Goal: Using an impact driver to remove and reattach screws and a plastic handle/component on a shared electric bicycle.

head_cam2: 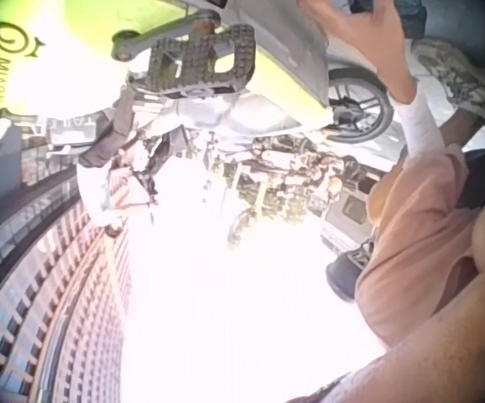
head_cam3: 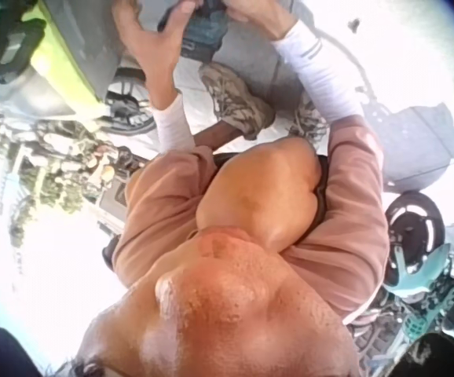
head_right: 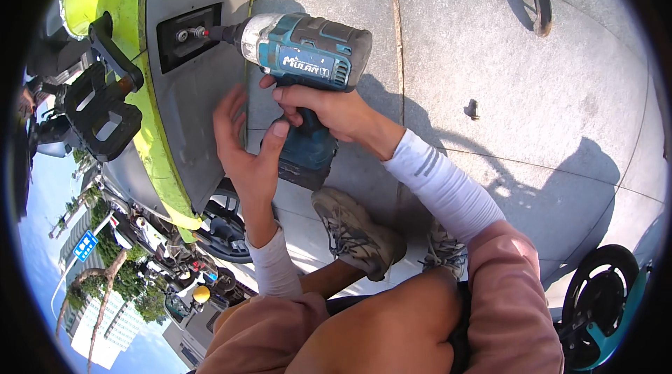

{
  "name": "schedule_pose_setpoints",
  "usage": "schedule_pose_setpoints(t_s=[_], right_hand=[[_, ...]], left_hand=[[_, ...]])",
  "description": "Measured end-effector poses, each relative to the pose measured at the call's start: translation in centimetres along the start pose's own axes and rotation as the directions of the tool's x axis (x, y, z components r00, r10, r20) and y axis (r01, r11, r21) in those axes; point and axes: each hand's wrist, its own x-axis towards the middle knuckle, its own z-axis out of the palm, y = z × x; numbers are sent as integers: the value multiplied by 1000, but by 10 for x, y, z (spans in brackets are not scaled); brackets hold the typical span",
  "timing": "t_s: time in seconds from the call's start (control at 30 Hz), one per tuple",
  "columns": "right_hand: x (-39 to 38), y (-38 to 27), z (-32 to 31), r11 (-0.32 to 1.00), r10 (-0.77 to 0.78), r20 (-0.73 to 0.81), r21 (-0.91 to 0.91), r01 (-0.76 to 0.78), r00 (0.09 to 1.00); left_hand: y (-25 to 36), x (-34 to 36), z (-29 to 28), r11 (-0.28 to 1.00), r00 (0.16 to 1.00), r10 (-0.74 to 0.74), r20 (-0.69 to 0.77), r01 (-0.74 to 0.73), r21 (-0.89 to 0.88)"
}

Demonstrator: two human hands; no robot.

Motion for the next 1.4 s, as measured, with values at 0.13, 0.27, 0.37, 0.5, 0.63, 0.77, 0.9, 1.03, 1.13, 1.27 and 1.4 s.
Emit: schedule_pose_setpoints(t_s=[0.13, 0.27, 0.37, 0.5, 0.63, 0.77, 0.9, 1.03, 1.13, 1.27, 1.4], right_hand=[[-1, -5, -3, 999, -32, -21, 26, 32, 999], [-7, -1, -11, 998, 52, 31, 24, -52, 998], [-22, 6, -17, 981, 53, -3, 186, -51, 999], [-60, 0, -30, 977, 75, -86, 206, -56, 994], [-92, -7, -45, 965, 51, -53, 261, -35, 997], [-116, -7, -56, 963, 3, -103, 268, 25, 995], [-121, -19, -55, 969, -55, -89, 234, 75, 995], [-120, -25, -50, 971, -75, -101, 217, 96, 992], [-122, -29, -47, 990, -63, -114, 117, 77, 991], [-124, -25, -45, 982, -61, -87, 172, 76, 994], [-122, -25, -44, 984, -13, -115, 173, 32, 993]], left_hand=[[-1, -8, 5, 1000, 1000, 26, 13, -25, -17], [-12, 23, 13, 793, 938, -348, 0, 294, -534], [2, 75, 22, 388, 895, -438, 84, 273, -880], [16, 111, 34, 15, 809, -573, 133, 173, -985], [3, 120, 40, -80, 789, -598, 138, 113, -990], [-2, 121, 38, -204, 797, -586, 147, 31, -979], [-7, 122, 40, -320, 829, -538, 153, -33, -947], [-12, 121, 42, -442, 867, -464, 179, -51, -896], [-12, 122, 42, -410, 859, -481, 174, -45, -911], [-17, 125, 46, -272, 832, -549, 75, -93, -958], [-10, 123, 44, -272, 814, -570, 108, -63, -960]])
